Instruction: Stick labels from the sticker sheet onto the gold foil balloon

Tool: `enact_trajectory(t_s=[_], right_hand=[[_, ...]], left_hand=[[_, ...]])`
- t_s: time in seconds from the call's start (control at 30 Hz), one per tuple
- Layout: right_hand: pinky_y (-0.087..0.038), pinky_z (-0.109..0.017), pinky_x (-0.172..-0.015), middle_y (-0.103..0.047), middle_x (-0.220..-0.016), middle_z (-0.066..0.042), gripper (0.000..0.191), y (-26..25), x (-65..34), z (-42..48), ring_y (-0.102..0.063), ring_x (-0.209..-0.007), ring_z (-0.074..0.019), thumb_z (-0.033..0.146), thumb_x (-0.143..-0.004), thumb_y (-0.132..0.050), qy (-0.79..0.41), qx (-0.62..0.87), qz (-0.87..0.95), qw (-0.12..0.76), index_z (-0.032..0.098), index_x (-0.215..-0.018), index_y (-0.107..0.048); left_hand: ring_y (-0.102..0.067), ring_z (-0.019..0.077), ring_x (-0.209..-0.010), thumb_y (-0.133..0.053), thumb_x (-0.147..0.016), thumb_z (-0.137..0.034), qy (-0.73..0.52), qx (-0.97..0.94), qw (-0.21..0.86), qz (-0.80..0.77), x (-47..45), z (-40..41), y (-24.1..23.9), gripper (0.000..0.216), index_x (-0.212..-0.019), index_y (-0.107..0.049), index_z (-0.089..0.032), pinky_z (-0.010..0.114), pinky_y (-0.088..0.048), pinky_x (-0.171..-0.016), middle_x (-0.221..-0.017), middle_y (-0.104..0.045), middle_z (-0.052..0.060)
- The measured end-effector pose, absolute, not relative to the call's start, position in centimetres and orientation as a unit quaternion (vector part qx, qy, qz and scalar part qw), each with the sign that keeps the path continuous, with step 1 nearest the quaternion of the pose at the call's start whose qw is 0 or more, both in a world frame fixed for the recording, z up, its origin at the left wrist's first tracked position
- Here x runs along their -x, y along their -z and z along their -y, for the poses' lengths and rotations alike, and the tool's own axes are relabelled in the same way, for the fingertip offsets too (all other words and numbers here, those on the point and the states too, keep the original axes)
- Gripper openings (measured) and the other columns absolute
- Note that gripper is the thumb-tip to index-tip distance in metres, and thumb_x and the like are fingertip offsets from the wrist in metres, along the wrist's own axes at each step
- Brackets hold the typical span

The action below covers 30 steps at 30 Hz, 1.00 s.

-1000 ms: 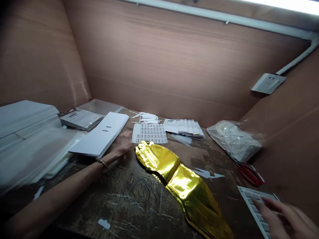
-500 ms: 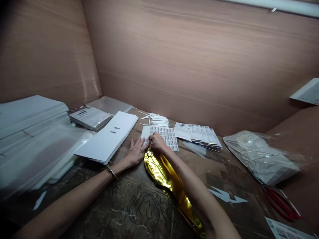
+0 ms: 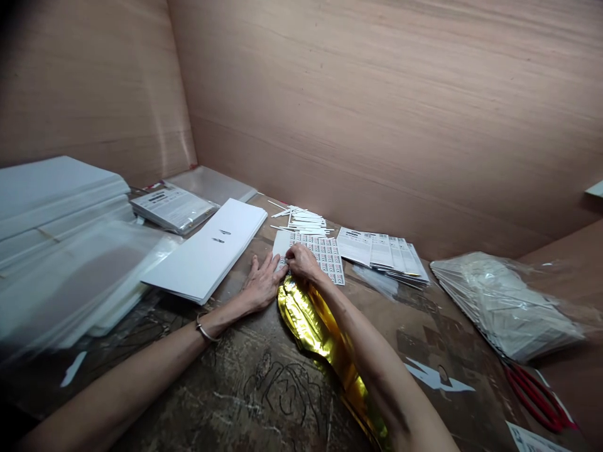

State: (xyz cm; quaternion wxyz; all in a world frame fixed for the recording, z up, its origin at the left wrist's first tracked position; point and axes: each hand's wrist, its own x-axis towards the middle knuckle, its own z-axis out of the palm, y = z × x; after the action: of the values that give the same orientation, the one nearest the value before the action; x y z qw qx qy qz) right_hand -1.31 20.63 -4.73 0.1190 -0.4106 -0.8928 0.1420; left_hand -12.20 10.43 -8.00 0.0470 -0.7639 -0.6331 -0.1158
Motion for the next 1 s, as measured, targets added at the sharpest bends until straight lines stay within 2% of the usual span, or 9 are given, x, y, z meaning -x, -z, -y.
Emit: enact_trajectory(t_s=[0.17, 0.33, 0.5, 0.63, 0.77, 1.0], right_hand=[[-0.035, -0.020, -0.062, -0.060, -0.077, -0.004, 0.017, 4.3, 1.6, -20.9, -0.051, -0.073, -0.0127, 0.024, -0.066, -0.048, -0.158, 0.440, 0.880, 0.091, 0.016, -0.073, -0.061], [-0.033, -0.023, -0.058, -0.060, -0.074, -0.005, 0.019, 4.2, 2.4, -20.7, -0.052, -0.071, -0.0152, 0.031, -0.068, -0.047, -0.123, 0.485, 0.864, 0.054, 0.017, -0.072, -0.060], [-0.032, -0.023, -0.061, -0.057, -0.082, -0.007, 0.015, 4.4, 2.7, -20.3, -0.050, -0.076, -0.0159, 0.026, -0.069, -0.045, -0.069, 0.453, 0.887, 0.053, 0.016, -0.074, -0.055], [-0.032, -0.021, -0.061, -0.057, -0.081, -0.005, 0.013, 4.2, 2.5, -20.2, -0.049, -0.074, -0.0139, 0.022, -0.069, -0.045, -0.081, 0.409, 0.905, 0.081, 0.017, -0.078, -0.052], [-0.031, -0.022, -0.058, -0.057, -0.078, -0.005, 0.015, 4.1, 2.6, -20.5, -0.049, -0.069, -0.0140, 0.018, -0.068, -0.045, -0.083, 0.406, 0.907, 0.071, 0.017, -0.082, -0.050], [-0.031, -0.022, -0.056, -0.053, -0.072, -0.003, 0.020, 3.9, 2.7, -20.3, -0.046, -0.065, -0.0131, 0.013, -0.064, -0.043, -0.169, 0.398, 0.896, 0.098, 0.017, -0.083, -0.045]], left_hand=[[-0.021, 0.0331, -0.115, -0.036, -0.073, -0.023, 0.118, 0.764, 0.050, 0.632, 12.2, -10.3, 7.9, 0.044, -0.117, -0.037, -0.019, 0.058, -0.010, -0.086, -0.124, -0.033, 0.016], [-0.022, 0.0330, -0.115, -0.035, -0.073, -0.022, 0.122, 0.765, 0.047, 0.630, 12.1, -10.3, 7.8, 0.046, -0.119, -0.034, -0.019, 0.058, -0.010, -0.086, -0.124, -0.032, 0.017], [-0.021, 0.0331, -0.115, -0.036, -0.073, -0.022, 0.127, 0.764, 0.038, 0.632, 12.1, -10.4, 7.9, 0.046, -0.119, -0.034, -0.021, 0.057, -0.010, -0.086, -0.124, -0.032, 0.017], [-0.021, 0.0326, -0.115, -0.036, -0.073, -0.021, 0.130, 0.761, 0.033, 0.635, 12.1, -10.4, 7.8, 0.046, -0.119, -0.034, -0.021, 0.057, -0.011, -0.086, -0.124, -0.032, 0.016], [-0.021, 0.0319, -0.116, -0.036, -0.074, -0.020, 0.129, 0.758, 0.028, 0.639, 12.1, -10.3, 7.6, 0.045, -0.118, -0.035, -0.021, 0.056, -0.010, -0.087, -0.125, -0.031, 0.016], [-0.022, 0.0317, -0.116, -0.035, -0.074, -0.018, 0.126, 0.753, 0.033, 0.645, 12.1, -10.3, 7.6, 0.042, -0.116, -0.039, -0.021, 0.054, -0.010, -0.088, -0.125, -0.032, 0.016]])
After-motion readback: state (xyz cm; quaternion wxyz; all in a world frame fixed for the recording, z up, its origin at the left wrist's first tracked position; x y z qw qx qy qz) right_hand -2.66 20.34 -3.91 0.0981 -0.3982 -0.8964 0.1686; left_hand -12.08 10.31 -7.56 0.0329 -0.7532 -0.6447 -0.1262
